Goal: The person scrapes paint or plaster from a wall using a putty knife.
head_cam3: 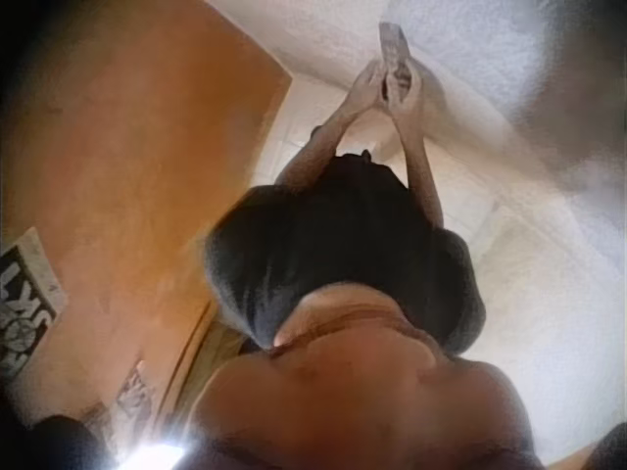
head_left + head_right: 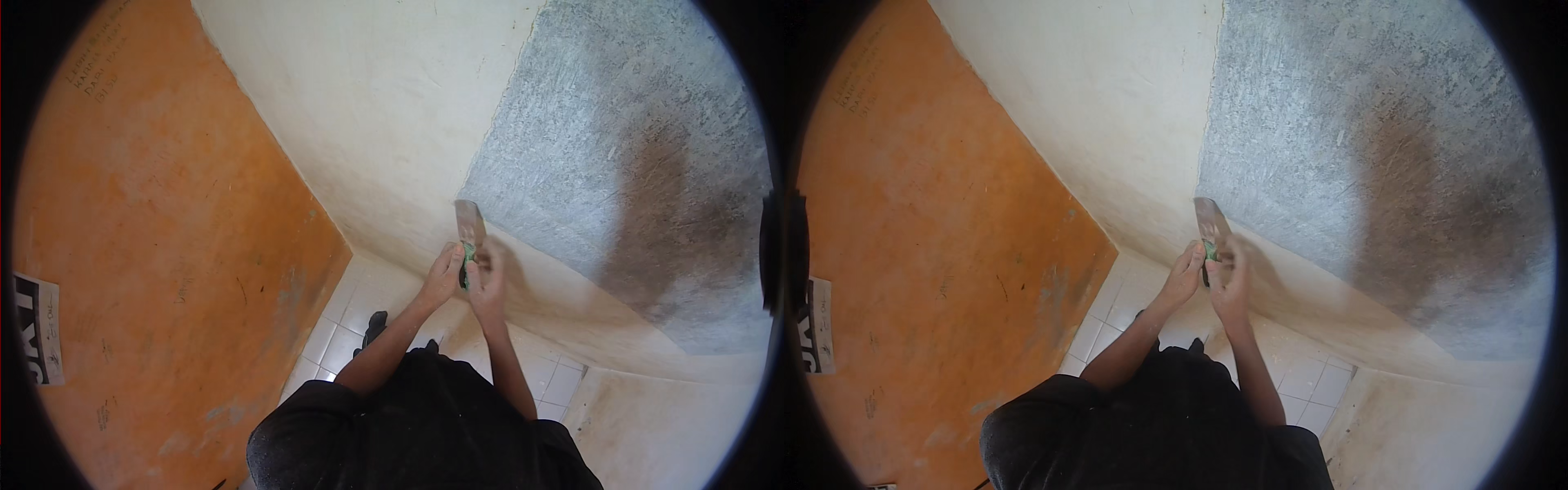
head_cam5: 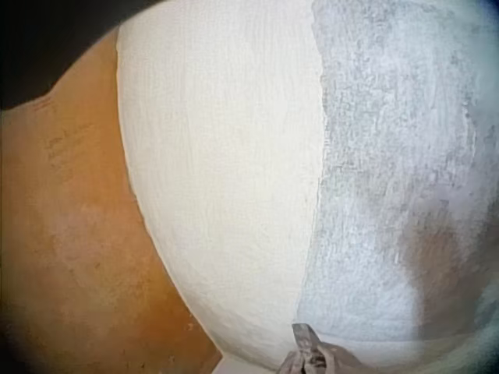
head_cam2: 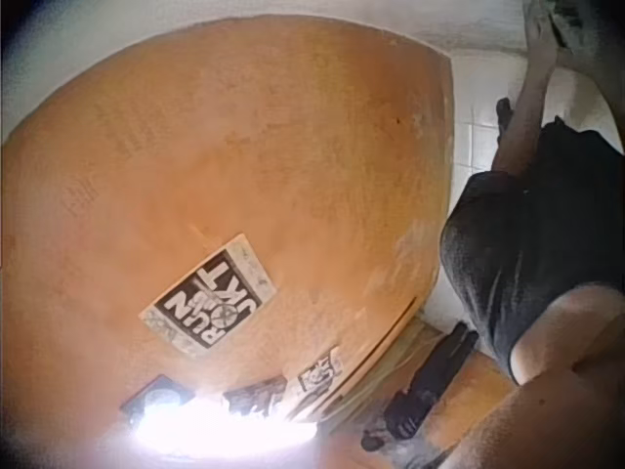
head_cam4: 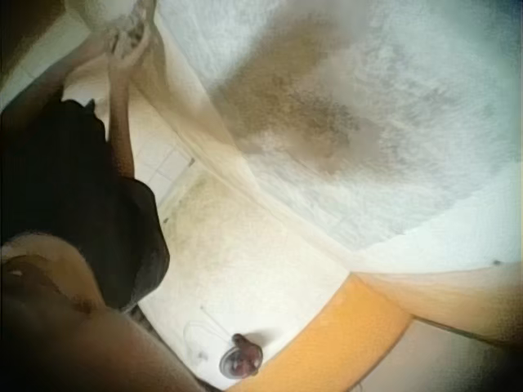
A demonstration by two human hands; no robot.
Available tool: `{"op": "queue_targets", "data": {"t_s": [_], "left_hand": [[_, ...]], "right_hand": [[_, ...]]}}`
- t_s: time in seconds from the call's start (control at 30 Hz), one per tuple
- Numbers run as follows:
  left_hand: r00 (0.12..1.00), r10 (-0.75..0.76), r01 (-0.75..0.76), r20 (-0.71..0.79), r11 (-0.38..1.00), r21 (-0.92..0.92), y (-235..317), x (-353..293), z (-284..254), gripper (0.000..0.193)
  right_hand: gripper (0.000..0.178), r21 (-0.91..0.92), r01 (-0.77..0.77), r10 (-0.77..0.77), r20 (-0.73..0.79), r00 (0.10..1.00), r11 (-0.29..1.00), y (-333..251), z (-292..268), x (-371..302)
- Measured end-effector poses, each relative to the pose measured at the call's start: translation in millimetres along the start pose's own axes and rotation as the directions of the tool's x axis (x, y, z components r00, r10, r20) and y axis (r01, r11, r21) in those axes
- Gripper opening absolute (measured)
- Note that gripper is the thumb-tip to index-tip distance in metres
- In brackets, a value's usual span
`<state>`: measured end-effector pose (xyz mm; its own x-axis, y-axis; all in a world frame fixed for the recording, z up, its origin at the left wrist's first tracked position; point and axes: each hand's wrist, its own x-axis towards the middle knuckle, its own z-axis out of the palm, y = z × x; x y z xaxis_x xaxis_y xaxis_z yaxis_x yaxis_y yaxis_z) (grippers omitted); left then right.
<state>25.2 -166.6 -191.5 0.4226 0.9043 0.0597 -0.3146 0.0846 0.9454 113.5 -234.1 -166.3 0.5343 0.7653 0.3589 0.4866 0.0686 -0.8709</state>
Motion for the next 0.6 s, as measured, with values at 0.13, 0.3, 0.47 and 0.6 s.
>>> {"op": "queue_targets", "data": {"t_s": [0.13, 0.3, 0.47, 0.6], "left_hand": [[0.968, 0.189, -0.245, 0.163, 0.852, 0.462, 31.9, 19.2, -37.9, 0.032], [0.992, -0.074, 0.016, 0.104, 0.878, 0.478, 102.1, 36.6, -63.0, 0.026], [0.711, 0.698, -0.405, -0.082, 0.503, 0.764, 158.9, 95.4, -139.5, 0.044], [0.768, 0.639, -0.445, 0.044, 0.483, 0.754, 195.4, 126.3, -160.6, 0.074]], "right_hand": [[0.029, 0.083, -0.152, 0.137, 0.165, 0.977, 0.985, -5.9, 34.3, 8.5], [0.025, 0.166, -0.278, 0.251, 0.166, 0.954, 0.946, 0.8, 42.5, 5.0], [0.019, -0.202, -0.110, 0.109, -0.015, 0.994, 0.973, -16.9, 26.7, -2.1], [0.021, -0.307, -0.078, 0.050, -0.096, 0.994, 0.949, -33.9, 23.0, 0.2]]}}
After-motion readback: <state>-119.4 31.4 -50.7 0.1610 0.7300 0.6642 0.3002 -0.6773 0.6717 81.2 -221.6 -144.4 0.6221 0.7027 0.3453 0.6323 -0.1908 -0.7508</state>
